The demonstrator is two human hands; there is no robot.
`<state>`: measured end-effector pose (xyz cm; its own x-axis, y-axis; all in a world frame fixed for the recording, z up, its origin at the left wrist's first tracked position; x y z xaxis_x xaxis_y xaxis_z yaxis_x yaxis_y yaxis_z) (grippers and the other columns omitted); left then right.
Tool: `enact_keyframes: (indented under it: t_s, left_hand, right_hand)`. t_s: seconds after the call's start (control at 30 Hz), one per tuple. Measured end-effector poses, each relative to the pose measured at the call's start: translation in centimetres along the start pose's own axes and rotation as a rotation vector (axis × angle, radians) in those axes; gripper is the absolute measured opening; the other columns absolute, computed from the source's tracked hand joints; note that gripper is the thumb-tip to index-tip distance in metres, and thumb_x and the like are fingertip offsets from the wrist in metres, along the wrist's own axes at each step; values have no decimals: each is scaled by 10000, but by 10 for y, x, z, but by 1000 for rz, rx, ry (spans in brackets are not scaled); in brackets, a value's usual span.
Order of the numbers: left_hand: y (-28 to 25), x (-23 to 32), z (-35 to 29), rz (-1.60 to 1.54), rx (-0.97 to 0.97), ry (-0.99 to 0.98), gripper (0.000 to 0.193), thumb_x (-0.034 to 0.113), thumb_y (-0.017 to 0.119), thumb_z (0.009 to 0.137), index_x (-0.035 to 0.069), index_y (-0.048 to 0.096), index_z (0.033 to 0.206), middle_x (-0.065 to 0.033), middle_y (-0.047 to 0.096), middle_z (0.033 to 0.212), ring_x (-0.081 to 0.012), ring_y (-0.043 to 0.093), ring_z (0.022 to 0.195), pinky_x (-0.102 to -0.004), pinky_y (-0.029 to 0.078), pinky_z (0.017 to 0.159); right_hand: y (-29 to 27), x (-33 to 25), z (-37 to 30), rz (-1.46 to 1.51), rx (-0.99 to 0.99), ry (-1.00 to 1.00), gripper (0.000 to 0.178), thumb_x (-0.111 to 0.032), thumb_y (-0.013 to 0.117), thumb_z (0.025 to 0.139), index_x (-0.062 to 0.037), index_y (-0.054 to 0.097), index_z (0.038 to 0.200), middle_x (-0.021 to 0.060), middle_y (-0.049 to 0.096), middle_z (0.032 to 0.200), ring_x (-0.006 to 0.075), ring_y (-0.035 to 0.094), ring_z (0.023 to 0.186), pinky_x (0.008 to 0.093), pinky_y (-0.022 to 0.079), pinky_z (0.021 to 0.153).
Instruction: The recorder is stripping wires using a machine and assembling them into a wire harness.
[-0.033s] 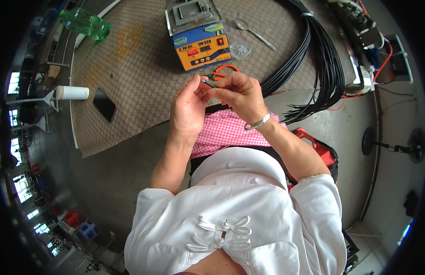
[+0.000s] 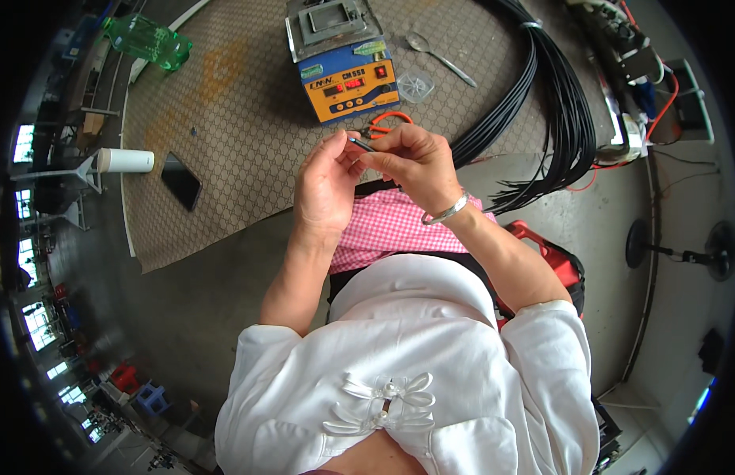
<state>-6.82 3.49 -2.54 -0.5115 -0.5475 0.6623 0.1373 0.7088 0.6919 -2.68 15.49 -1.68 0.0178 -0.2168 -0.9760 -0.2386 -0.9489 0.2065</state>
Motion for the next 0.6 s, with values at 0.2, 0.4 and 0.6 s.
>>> enact_keyframes:
  t_s: [0.2, 0.4, 0.6]
  left_hand:
    - [1, -1, -2, 26, 2, -2, 160, 204, 531, 844, 56, 588, 866, -29, 602, 836, -117, 542, 790, -289, 406, 766]
    - [0, 0, -6, -42, -40, -56, 190, 249, 525, 850, 69, 584, 849, -18, 590, 809, -116, 524, 789, -280, 397, 766]
    - [-4, 4, -2, -30, -86, -175, 174, 251, 534, 841, 85, 575, 811, -17, 583, 790, -116, 515, 769, -273, 389, 749]
  right_hand:
    - [-1, 0, -3, 7, 16, 57, 115, -47, 687, 729, -8, 589, 774, -7, 568, 657, 35, 494, 539, 170, 409, 466]
    - [-2, 2, -2, 2, -71, 98, 124, -110, 675, 754, -17, 609, 802, -19, 552, 650, 36, 481, 545, 159, 385, 464]
    - [1, 0, -4, 24, -133, 85, 118, -123, 662, 767, -25, 622, 819, -25, 549, 668, 38, 470, 576, 162, 389, 500]
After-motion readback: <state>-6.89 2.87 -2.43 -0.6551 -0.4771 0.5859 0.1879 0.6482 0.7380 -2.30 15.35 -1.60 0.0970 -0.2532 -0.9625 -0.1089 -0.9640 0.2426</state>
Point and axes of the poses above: each hand's wrist, its own z-axis towards the middle knuckle, its own y-axis out of the palm, x = y × z, the point moved 5 cm from there along z, towards the middle knuckle
